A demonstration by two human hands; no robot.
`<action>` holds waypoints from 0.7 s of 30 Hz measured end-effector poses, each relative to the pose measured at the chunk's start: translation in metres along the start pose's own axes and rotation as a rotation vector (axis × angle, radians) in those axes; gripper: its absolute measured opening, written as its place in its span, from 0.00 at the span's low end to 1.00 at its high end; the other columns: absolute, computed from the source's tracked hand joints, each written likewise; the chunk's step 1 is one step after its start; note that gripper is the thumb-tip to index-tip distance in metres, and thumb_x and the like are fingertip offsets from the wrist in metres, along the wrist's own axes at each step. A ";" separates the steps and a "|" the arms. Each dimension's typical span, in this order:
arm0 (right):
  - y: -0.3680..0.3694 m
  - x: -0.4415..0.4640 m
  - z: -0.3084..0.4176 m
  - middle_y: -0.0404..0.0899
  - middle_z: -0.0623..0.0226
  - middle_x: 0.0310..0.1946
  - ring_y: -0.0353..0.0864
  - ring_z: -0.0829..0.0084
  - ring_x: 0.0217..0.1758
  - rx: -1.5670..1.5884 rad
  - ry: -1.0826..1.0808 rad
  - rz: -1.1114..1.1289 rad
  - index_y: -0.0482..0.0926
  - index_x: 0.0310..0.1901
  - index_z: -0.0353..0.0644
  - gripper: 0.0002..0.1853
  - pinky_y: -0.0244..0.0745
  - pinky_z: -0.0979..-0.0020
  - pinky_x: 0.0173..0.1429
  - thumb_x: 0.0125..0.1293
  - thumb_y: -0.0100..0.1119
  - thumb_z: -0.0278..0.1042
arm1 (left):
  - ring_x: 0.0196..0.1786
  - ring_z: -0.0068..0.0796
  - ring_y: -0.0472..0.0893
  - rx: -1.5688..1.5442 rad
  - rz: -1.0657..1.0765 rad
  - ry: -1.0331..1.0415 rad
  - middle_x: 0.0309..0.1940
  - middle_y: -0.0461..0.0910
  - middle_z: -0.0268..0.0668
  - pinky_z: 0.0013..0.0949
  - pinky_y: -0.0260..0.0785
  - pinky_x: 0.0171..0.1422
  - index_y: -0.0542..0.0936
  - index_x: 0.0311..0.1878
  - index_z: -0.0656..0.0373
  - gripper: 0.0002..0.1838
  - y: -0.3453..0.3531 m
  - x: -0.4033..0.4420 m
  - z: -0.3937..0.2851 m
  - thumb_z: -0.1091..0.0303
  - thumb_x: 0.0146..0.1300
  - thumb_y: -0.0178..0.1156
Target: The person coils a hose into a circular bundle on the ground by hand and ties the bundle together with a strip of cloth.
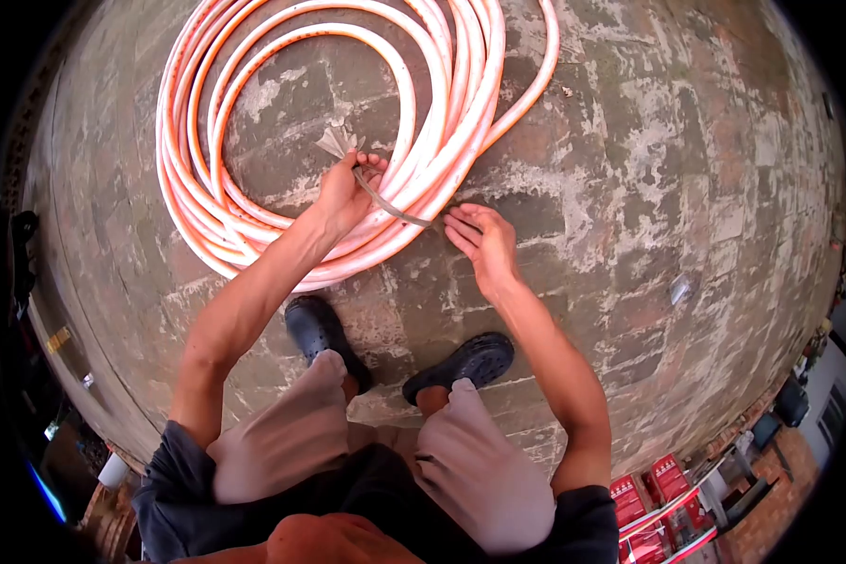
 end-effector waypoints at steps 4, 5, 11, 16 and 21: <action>0.012 -0.041 0.042 0.82 0.54 0.63 0.82 0.61 0.70 -0.663 -0.761 -0.045 0.79 0.63 0.36 0.17 0.81 0.57 0.72 0.76 0.58 0.27 | 0.41 0.30 0.75 0.155 0.048 0.130 0.34 0.74 0.34 0.39 0.77 0.64 0.71 0.37 0.54 0.19 0.012 -0.005 0.001 0.60 0.90 0.43; 0.039 -0.056 0.057 0.82 0.54 0.64 0.80 0.58 0.72 -0.972 -1.078 0.062 0.81 0.63 0.37 0.19 0.78 0.55 0.75 0.72 0.62 0.24 | 0.40 0.28 0.74 0.182 0.055 0.150 0.33 0.74 0.33 0.36 0.75 0.58 0.71 0.36 0.53 0.19 0.018 -0.010 -0.001 0.61 0.90 0.44; 0.134 -0.018 0.074 0.79 0.57 0.72 0.71 0.56 0.80 -1.693 -1.449 0.307 0.83 0.66 0.40 0.24 0.60 0.51 0.87 0.69 0.62 0.35 | 0.37 0.25 0.73 0.317 0.110 0.132 0.31 0.73 0.31 0.34 0.72 0.51 0.72 0.35 0.51 0.20 0.031 -0.033 -0.016 0.58 0.89 0.45; 0.134 -0.001 0.069 0.81 0.57 0.71 0.69 0.59 0.82 -1.937 -1.467 0.423 0.87 0.59 0.37 0.22 0.55 0.53 0.91 0.68 0.58 0.37 | 0.33 0.27 0.74 0.404 0.046 0.093 0.29 0.74 0.32 0.36 0.73 0.46 0.74 0.35 0.54 0.20 0.024 -0.024 -0.016 0.59 0.89 0.46; 0.115 0.014 0.067 0.85 0.58 0.59 0.76 0.61 0.75 -1.890 -1.505 0.495 0.87 0.53 0.35 0.20 0.60 0.56 0.88 0.64 0.60 0.37 | 0.38 0.28 0.76 0.558 0.101 0.018 0.33 0.73 0.32 0.38 0.77 0.57 0.73 0.39 0.54 0.17 0.032 -0.017 -0.011 0.61 0.90 0.44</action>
Point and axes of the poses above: each hand's wrist, its own x-axis towards the middle knuckle, its own y-axis out of the palm, z = x × y, the point moved 4 cm from there along x, towards the middle knuckle
